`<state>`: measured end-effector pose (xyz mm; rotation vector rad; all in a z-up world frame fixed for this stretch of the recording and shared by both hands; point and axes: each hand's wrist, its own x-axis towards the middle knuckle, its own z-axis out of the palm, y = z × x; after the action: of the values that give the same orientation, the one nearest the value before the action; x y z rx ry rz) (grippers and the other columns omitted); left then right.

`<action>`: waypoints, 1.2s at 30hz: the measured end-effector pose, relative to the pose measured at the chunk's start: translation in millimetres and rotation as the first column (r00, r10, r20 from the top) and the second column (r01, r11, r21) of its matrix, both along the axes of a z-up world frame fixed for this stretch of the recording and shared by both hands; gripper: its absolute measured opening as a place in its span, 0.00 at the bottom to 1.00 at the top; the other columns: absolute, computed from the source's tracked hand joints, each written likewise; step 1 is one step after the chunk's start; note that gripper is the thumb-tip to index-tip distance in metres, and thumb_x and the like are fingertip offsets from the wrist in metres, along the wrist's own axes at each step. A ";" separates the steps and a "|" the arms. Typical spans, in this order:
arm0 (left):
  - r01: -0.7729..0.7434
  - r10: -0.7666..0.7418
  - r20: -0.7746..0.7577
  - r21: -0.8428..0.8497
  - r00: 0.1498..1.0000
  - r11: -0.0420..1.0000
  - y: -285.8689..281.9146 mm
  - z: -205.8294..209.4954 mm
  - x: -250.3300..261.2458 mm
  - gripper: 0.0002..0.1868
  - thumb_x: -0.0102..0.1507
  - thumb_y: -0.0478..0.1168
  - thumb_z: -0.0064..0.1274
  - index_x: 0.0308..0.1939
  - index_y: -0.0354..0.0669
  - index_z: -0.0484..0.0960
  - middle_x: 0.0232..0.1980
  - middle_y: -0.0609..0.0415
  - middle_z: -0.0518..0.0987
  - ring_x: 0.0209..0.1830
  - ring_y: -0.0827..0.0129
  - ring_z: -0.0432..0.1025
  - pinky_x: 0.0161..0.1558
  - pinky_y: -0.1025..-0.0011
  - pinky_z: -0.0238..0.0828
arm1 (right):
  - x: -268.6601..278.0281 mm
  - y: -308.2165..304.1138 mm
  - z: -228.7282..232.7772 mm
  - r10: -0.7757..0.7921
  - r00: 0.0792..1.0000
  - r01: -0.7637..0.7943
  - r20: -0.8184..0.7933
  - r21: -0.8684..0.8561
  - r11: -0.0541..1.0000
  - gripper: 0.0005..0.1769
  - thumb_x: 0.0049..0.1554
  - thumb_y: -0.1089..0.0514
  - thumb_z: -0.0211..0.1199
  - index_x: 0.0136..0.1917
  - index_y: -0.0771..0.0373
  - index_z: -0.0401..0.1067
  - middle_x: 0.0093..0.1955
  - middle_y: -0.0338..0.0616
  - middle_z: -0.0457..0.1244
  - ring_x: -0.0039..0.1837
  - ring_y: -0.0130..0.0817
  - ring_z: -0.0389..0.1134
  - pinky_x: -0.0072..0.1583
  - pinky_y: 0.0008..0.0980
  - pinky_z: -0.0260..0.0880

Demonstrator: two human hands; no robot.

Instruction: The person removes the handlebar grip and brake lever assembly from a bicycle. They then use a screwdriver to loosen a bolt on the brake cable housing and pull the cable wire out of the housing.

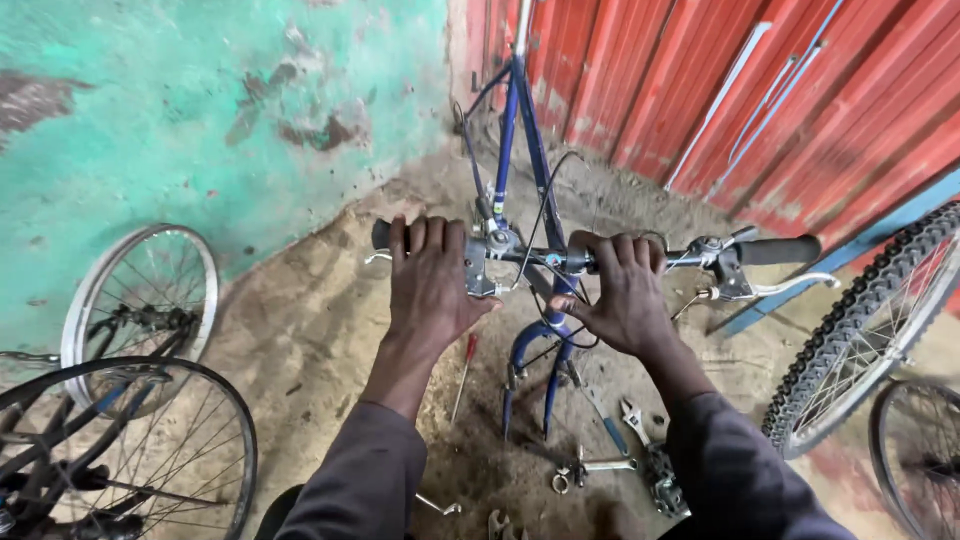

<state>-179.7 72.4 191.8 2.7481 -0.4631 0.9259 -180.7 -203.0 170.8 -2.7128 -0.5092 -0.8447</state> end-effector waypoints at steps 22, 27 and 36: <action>-0.185 0.209 -0.065 0.268 0.976 0.945 -10.7 -2.1 20.9 0.64 0.48 0.99 0.36 0.53 0.42 0.74 0.51 0.50 0.70 0.52 0.54 0.63 0.70 0.48 0.50 | -29.6 50.0 -22.8 0.005 0.839 -0.293 0.545 0.443 0.847 0.12 0.68 0.58 0.45 0.42 0.58 0.64 0.37 0.41 0.62 0.37 0.28 0.61 0.38 0.24 0.60; -0.153 0.185 -0.144 0.207 0.972 0.966 -7.1 1.4 18.3 0.62 0.47 0.98 0.40 0.52 0.44 0.74 0.50 0.51 0.72 0.54 0.54 0.64 0.71 0.47 0.48 | -37.6 92.3 -82.9 0.214 0.738 0.311 -0.640 0.604 0.733 0.11 0.63 0.65 0.52 0.58 0.57 0.67 0.48 0.45 0.73 0.46 0.36 0.77 0.47 0.34 0.83; -0.096 0.147 -0.236 0.215 0.961 0.972 1.9 7.8 8.2 0.62 0.41 0.96 0.56 0.55 0.51 0.71 0.52 0.54 0.70 0.55 0.56 0.64 0.72 0.48 0.46 | 17.1 85.4 -67.5 0.295 0.908 0.392 -0.297 0.850 -0.353 0.10 0.62 0.71 0.56 0.44 0.57 0.68 0.53 0.53 0.74 0.56 0.38 0.73 0.49 0.36 0.62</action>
<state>-171.5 74.3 199.6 3.0543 -0.3629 0.5685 -163.6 -117.6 103.4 -0.9618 0.4524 -0.2275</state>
